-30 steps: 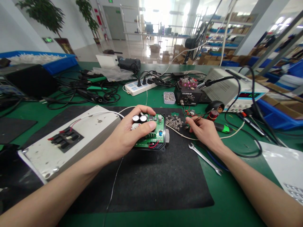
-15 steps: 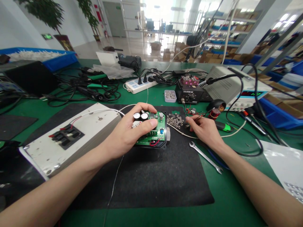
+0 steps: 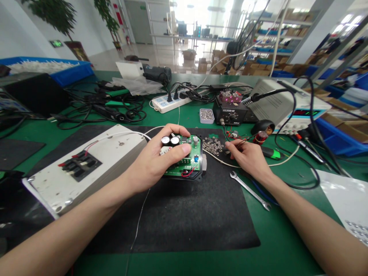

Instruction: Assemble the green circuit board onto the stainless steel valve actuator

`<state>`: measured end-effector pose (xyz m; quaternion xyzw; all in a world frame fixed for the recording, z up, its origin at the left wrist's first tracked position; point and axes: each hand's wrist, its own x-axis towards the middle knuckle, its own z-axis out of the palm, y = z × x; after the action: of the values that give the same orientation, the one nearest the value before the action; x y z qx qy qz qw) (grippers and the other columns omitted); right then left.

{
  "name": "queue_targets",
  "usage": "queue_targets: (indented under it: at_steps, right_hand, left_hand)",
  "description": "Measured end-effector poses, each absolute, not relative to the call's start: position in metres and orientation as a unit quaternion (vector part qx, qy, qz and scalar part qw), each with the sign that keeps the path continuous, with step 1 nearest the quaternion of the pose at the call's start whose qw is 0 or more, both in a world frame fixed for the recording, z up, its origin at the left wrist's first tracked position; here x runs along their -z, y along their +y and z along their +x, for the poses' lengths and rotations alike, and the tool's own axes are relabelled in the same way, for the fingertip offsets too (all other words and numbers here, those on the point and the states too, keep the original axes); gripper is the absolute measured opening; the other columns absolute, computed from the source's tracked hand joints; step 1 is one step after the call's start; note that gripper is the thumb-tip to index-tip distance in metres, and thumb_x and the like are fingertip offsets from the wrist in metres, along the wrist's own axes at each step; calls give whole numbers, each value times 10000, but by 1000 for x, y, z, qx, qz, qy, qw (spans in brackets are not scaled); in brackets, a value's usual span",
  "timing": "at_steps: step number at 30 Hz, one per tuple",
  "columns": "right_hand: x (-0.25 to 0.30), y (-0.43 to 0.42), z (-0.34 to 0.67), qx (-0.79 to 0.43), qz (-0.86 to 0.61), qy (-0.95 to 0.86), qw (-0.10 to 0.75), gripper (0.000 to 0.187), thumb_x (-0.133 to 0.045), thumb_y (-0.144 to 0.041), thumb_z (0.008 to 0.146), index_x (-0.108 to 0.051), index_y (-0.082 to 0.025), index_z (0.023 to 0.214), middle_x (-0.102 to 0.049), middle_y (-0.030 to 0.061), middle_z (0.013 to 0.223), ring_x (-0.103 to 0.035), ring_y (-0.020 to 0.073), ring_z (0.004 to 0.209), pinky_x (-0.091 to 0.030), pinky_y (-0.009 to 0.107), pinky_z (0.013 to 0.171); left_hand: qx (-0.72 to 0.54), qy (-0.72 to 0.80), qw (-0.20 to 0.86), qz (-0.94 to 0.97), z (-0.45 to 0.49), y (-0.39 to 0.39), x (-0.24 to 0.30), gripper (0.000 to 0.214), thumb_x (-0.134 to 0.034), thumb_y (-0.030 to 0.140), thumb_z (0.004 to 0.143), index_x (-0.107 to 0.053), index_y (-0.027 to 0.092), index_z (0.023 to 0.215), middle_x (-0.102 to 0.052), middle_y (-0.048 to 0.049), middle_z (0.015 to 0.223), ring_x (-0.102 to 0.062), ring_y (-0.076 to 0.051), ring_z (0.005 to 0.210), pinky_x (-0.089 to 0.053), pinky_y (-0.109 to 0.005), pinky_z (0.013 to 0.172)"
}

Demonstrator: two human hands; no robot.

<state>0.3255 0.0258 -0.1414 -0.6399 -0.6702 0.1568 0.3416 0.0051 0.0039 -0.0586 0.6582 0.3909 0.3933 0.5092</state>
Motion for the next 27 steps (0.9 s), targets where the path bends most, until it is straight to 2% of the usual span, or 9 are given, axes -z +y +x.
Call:
queue_targets:
  at_steps: [18,27]
  right_hand:
    - [141,25,325,-174,-636,-670,341,541,-605,-698,1024,-783,-212,865,-752,38,643,-660,211,550,-433,327,607]
    - [141,26,325,-174,-636,-668,345,580,-594,-723,1019,-754,-220,778,-749,48,647,-657,211,551,-445,335,623]
  left_hand:
    - [-400,386,502,662,4,5,61,472,-826,614,933,-667,270,1214,-617,12,962,-566,-153,787,-476,-283,685]
    - [-400,385,502,663,4,6,61,468,-826,619,937,-669,276,1215,-616,16,967,-564,-150,796,-481,-280,694]
